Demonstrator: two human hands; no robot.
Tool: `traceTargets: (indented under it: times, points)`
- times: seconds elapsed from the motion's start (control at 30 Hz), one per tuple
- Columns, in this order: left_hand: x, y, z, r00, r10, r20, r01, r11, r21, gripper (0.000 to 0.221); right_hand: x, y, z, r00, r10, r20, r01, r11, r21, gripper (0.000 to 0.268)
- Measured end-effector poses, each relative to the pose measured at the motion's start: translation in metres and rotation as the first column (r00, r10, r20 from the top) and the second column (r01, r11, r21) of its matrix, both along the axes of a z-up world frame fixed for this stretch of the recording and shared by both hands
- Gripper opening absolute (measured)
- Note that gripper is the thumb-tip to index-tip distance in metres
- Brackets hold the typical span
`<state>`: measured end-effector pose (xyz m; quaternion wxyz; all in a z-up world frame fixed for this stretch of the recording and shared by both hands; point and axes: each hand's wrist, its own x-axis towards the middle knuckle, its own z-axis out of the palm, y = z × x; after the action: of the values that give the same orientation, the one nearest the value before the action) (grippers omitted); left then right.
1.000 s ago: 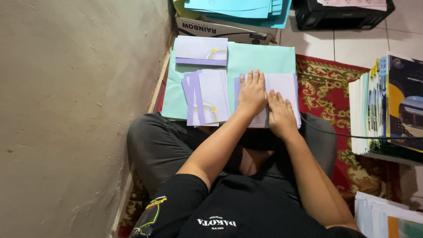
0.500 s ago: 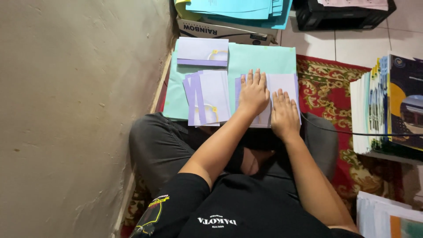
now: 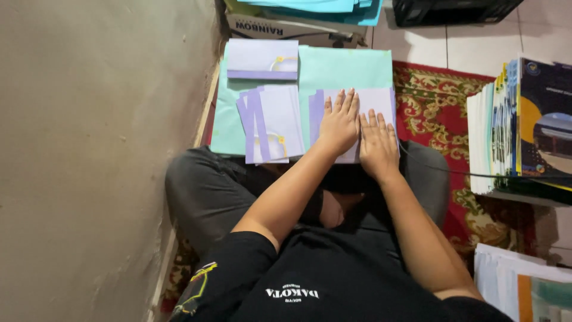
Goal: Folding printed paper sheets into booklets and stacking them on the floor.
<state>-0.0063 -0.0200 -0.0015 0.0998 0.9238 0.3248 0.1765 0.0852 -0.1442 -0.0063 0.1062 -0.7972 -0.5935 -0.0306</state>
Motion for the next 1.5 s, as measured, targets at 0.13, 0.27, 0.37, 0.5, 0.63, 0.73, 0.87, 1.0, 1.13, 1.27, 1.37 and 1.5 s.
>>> traceTargets:
  times: [0.13, 0.27, 0.37, 0.5, 0.63, 0.73, 0.87, 1.0, 1.13, 1.27, 1.37, 1.5]
  points:
    - [-0.022, -0.017, 0.004, 1.000, 0.008, -0.022, -0.007, 1.000, 0.018, 0.060, 0.000, -0.002, 0.000, 1.000, 0.006, -0.029, -0.007, 1.000, -0.029, 0.061]
    - [-0.022, -0.017, 0.002, 1.000, 0.018, -0.024, -0.017, 0.999, 0.034, 0.060, 0.004, 0.005, 0.000, 0.998, 0.010, -0.061, -0.011, 1.000, -0.018, 0.059]
    - [-0.021, -0.014, 0.001, 1.000, 0.009, -0.029, -0.008, 0.999, 0.044, 0.060, 0.022, 0.031, -0.005, 0.998, 0.015, -0.063, -0.017, 1.000, -0.020, 0.057]
    - [-0.018, -0.012, 0.001, 0.998, 0.012, -0.054, -0.012, 1.000, 0.016, 0.061, 0.044, 0.072, -0.011, 0.997, 0.023, -0.070, -0.024, 1.000, -0.019, 0.056]
    - [-0.006, 0.001, -0.010, 0.997, 0.001, -0.072, -0.001, 1.000, 0.004, 0.063, 0.037, 0.064, -0.013, 0.997, 0.014, -0.082, -0.014, 1.000, 0.003, 0.057]
    - [0.006, 0.014, -0.008, 0.996, -0.002, -0.093, 0.003, 1.000, 0.008, 0.062, 0.019, 0.031, -0.003, 0.999, -0.005, -0.040, 0.004, 1.000, -0.015, 0.058]
    - [0.006, 0.018, 0.009, 0.995, 0.010, -0.102, -0.012, 1.000, -0.021, 0.063, 0.009, -0.001, -0.004, 0.999, 0.046, -0.019, -0.046, 0.999, -0.027, 0.061]
    - [-0.001, 0.014, 0.020, 0.997, -0.001, -0.078, 0.000, 1.000, -0.012, 0.064, 0.015, 0.007, 0.004, 0.994, 0.103, -0.022, -0.103, 0.995, -0.011, 0.061]
    - [0.009, 0.023, -0.002, 0.999, 0.028, -0.028, -0.027, 0.999, 0.026, 0.063, 0.039, 0.042, -0.011, 0.990, 0.140, 0.012, -0.141, 0.990, 0.013, 0.061]
    - [0.014, 0.029, -0.017, 0.998, 0.051, 0.028, -0.052, 0.997, 0.052, 0.064, 0.042, 0.036, -0.025, 0.981, 0.193, 0.023, -0.193, 0.981, 0.020, 0.064]
    - [0.015, 0.030, -0.021, 0.994, 0.074, 0.083, -0.079, 0.995, 0.054, 0.065, 0.024, 0.004, -0.014, 0.975, 0.222, 0.013, -0.222, 0.975, 0.016, 0.068]
    - [0.013, 0.025, -0.019, 0.988, 0.086, 0.129, -0.095, 0.993, 0.067, 0.063, 0.017, -0.016, -0.008, 0.966, 0.259, 0.015, -0.259, 0.966, 0.000, 0.075]
